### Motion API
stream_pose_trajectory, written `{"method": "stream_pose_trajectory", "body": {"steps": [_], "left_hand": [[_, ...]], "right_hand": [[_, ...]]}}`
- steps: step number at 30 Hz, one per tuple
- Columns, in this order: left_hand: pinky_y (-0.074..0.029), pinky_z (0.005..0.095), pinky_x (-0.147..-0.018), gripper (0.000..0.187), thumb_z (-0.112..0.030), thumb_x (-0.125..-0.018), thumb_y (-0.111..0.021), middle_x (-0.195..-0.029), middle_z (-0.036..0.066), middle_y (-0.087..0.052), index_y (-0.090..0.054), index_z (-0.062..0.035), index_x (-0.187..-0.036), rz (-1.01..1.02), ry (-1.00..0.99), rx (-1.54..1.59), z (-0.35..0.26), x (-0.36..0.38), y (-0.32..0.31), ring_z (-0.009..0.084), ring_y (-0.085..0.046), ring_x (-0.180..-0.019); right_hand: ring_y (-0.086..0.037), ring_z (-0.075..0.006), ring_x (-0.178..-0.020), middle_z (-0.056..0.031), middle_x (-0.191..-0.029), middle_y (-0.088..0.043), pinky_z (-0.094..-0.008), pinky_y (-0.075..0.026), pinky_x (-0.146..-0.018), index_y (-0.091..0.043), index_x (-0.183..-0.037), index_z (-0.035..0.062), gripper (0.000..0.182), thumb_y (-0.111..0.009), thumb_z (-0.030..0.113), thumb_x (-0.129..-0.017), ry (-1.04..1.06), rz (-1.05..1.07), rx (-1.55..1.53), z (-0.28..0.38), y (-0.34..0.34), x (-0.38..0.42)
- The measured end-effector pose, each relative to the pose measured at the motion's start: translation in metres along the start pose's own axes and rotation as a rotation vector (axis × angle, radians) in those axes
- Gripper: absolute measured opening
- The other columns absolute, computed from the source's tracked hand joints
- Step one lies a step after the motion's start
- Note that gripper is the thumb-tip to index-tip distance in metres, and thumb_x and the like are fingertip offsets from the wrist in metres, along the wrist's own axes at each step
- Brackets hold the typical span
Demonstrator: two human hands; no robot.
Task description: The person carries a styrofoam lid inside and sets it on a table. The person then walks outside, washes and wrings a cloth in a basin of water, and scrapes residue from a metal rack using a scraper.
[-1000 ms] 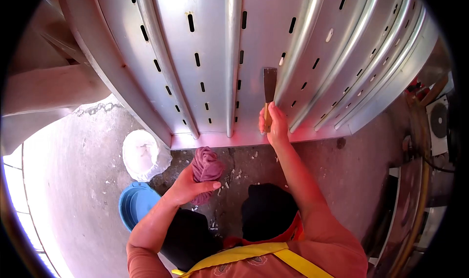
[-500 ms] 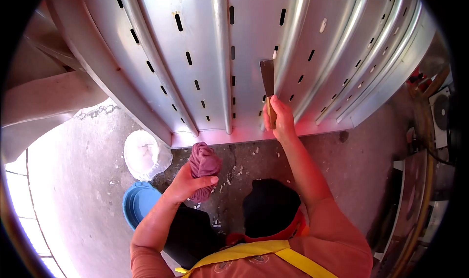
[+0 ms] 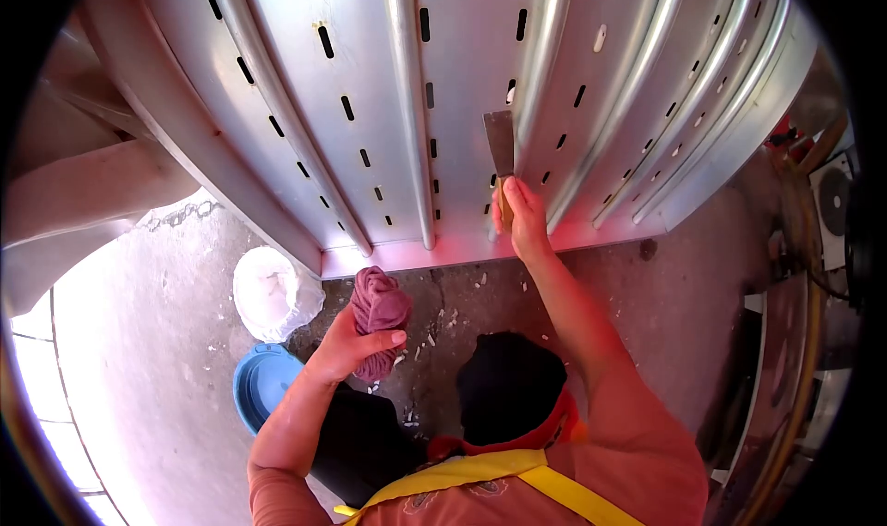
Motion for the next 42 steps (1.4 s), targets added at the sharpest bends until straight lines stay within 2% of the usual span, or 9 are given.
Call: {"method": "stream_pose_trajectory", "body": {"steps": [12,16,20,25,28,31,37,40,42], "left_hand": [[-0.048,0.0268,-0.076,0.042,-0.009,-0.076,-0.076,-0.095,0.002,-0.059,-0.052,-0.0021,-0.110,0.001,-0.020,0.007,0.004,-0.005,0.001,0.0106,-0.058,-0.085],[-0.048,0.0269,-0.076,0.043,-0.009,-0.075,-0.076,-0.096,0.002,-0.059,-0.052,-0.0020,-0.110,0.011,-0.021,-0.039,0.009,-0.006,0.002,0.0109,-0.058,-0.085],[-0.048,0.0271,-0.076,0.043,-0.009,-0.075,-0.076,-0.096,0.002,-0.059,-0.052,-0.0018,-0.110,-0.002,-0.015,-0.005,0.006,-0.007,0.002,0.0110,-0.058,-0.085],[-0.048,0.0276,-0.077,0.043,-0.008,-0.076,-0.076,-0.097,0.002,-0.059,-0.052,-0.0016,-0.111,0.008,-0.002,-0.040,0.012,-0.008,0.004,0.0112,-0.058,-0.086],[-0.048,0.0276,-0.077,0.044,-0.008,-0.076,-0.075,-0.097,0.001,-0.059,-0.052,-0.0017,-0.112,-0.008,-0.002,-0.007,0.008,-0.007,0.003,0.0108,-0.058,-0.086],[-0.048,0.0275,-0.077,0.043,-0.008,-0.076,-0.075,-0.096,0.001,-0.059,-0.052,-0.0019,-0.112,-0.002,-0.022,-0.024,0.007,-0.008,0.003,0.0104,-0.057,-0.087],[-0.047,0.0272,-0.078,0.045,-0.009,-0.076,-0.076,-0.096,0.000,-0.059,-0.052,-0.0021,-0.113,0.005,0.008,-0.055,0.009,-0.012,0.003,0.0102,-0.056,-0.087],[-0.047,0.0271,-0.078,0.043,-0.009,-0.076,-0.076,-0.096,0.000,-0.059,-0.052,-0.0023,-0.111,-0.001,-0.017,-0.048,0.010,-0.012,0.001,0.0101,-0.056,-0.087],[-0.047,0.0271,-0.079,0.043,-0.009,-0.076,-0.076,-0.096,0.000,-0.058,-0.052,-0.0024,-0.111,0.002,-0.011,-0.050,0.011,-0.012,0.002,0.0101,-0.056,-0.087]], "right_hand": [[-0.044,-0.0130,-0.040,-0.0050,-0.056,-0.049,-0.0268,-0.035,-0.038,-0.052,-0.081,0.0038,0.041,-0.046,0.042,-0.097,-0.154,0.093,-0.170,0.018,-0.012,0.003],[-0.046,-0.0136,-0.041,-0.0054,-0.056,-0.049,-0.0273,-0.036,-0.038,-0.051,-0.081,0.0042,0.042,-0.047,0.044,-0.096,-0.088,0.117,-0.258,0.028,-0.020,-0.008],[-0.046,-0.0138,-0.042,-0.0055,-0.057,-0.050,-0.0285,-0.036,-0.039,-0.052,-0.083,0.0053,0.042,-0.045,0.045,-0.096,-0.255,0.153,-0.340,-0.005,-0.005,0.009],[-0.037,-0.0114,-0.041,-0.0009,-0.055,-0.045,-0.0259,-0.029,-0.039,-0.052,-0.085,0.0087,0.048,-0.033,0.051,-0.098,-0.258,0.421,-0.607,0.028,-0.017,-0.004],[-0.037,-0.0103,-0.042,-0.0011,-0.056,-0.044,-0.0232,-0.029,-0.038,-0.054,-0.090,0.0068,0.049,-0.030,0.048,-0.100,-0.371,0.544,-0.709,0.030,-0.017,0.015],[-0.037,-0.0099,-0.042,-0.0007,-0.055,-0.043,-0.0225,-0.029,-0.038,-0.053,-0.089,0.0066,0.049,-0.031,0.049,-0.099,-0.315,0.385,-0.596,0.043,-0.011,0.016],[-0.038,-0.0100,-0.042,-0.0001,-0.055,-0.043,-0.0220,-0.030,-0.039,-0.052,-0.085,0.0080,0.048,-0.034,0.051,-0.098,-0.379,0.391,-0.669,0.048,-0.011,0.014],[-0.038,-0.0096,-0.042,0.0003,-0.056,-0.043,-0.0220,-0.030,-0.039,-0.052,-0.087,0.0077,0.047,-0.034,0.050,-0.098,-0.463,0.538,-0.735,0.045,-0.012,0.021],[-0.037,-0.0097,-0.041,0.0003,-0.056,-0.044,-0.0234,-0.029,-0.037,-0.050,-0.085,0.0077,0.047,-0.034,0.050,-0.098,-0.427,0.442,-0.644,0.052,-0.007,0.023]]}}
Point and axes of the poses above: each hand's wrist, its own x-axis away from the middle knuckle, its own y-axis out of the back of the hand, z = x × y, the point moved 2 cm from there along -x, towards the middle knuckle
